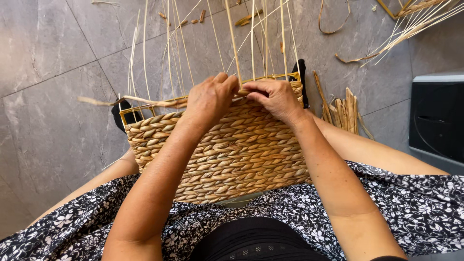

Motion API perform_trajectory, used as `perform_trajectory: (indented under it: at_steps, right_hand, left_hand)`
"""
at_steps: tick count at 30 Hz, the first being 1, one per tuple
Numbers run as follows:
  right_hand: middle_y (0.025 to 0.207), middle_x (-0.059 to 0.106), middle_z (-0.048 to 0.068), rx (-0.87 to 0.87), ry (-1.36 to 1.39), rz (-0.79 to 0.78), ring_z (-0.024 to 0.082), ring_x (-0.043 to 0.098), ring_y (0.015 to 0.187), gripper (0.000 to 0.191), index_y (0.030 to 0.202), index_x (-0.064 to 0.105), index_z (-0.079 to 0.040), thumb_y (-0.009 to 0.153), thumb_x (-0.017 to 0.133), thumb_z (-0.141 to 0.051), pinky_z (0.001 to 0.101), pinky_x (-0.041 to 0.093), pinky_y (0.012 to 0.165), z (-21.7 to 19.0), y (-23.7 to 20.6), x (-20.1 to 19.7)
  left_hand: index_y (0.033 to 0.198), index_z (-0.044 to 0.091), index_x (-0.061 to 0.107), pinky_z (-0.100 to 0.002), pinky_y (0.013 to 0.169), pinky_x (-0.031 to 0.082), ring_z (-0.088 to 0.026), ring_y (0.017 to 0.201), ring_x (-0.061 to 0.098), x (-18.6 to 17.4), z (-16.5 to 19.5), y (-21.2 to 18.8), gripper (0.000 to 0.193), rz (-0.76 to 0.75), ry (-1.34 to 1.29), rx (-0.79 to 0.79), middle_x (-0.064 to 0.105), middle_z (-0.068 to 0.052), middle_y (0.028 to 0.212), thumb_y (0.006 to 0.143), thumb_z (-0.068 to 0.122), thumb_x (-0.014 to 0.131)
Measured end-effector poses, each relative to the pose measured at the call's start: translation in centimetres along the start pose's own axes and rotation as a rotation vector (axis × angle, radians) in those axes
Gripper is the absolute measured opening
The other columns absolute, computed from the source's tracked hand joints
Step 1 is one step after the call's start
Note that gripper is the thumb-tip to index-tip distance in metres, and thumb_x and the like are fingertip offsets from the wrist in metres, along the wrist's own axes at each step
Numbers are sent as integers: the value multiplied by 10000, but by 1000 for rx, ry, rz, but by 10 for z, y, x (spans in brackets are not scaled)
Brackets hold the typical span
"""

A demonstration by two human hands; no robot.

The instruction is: The person sits on the floor with a water hyacinth basket on their lap and weaves flat strands over and under the upright stakes along the top edge, tucking and tightening each strand by hand. They pull new strands from the pile beside them and press the woven rows down against the metal frame as they work around the rim.

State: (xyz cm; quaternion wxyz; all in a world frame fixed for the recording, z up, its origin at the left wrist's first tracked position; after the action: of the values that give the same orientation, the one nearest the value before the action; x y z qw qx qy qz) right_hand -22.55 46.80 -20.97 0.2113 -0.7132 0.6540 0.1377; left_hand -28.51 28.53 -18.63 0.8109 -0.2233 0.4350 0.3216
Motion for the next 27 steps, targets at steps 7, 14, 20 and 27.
perform_trajectory:
  at_steps: [7,14,20,27]
  right_hand:
    - [929,750,112,-73,-169,135,241,736,840,101,1021,738,-52,952,752,-124,349,570,752,-1,3,12]
    - [922,745,92,-50,-156,143,218,748,828,83,1073,657,-48,1005,669,-93,337,576,713,5,3,14]
    - [863,746,13,228,88,20,66,690,670,80,1101,608,-72,1024,585,-71,248,573,599,23,6,10]
    - [854,773,8,275,136,85,66,672,652,95,1050,726,-86,975,675,-114,235,556,590,25,10,12]
  left_hand:
    - [945,161,656,-399,825,466,-231,980,581,-46,27,-21,174,584,74,257,642,3,1000,907,258,795]
    - [1050,132,758,-405,715,526,-283,807,663,19,0,-3,148,380,-41,-64,707,-84,907,922,206,759]
    - [1180,84,682,-349,593,545,-169,627,689,57,-32,33,274,30,-758,-392,717,-101,681,926,184,703]
    - [988,40,756,-357,649,558,-208,706,712,15,4,-7,121,246,-648,53,743,-111,858,950,155,756]
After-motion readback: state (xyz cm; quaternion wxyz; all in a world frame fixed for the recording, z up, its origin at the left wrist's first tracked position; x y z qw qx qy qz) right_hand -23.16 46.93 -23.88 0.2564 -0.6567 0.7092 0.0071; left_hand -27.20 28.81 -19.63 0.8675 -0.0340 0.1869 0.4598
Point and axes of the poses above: each hand's wrist, its own y-axis towards the middle knuckle, its own x-axis out of the palm, z = x × y, the point moved 4 cm from there along y, towards the middle knuckle
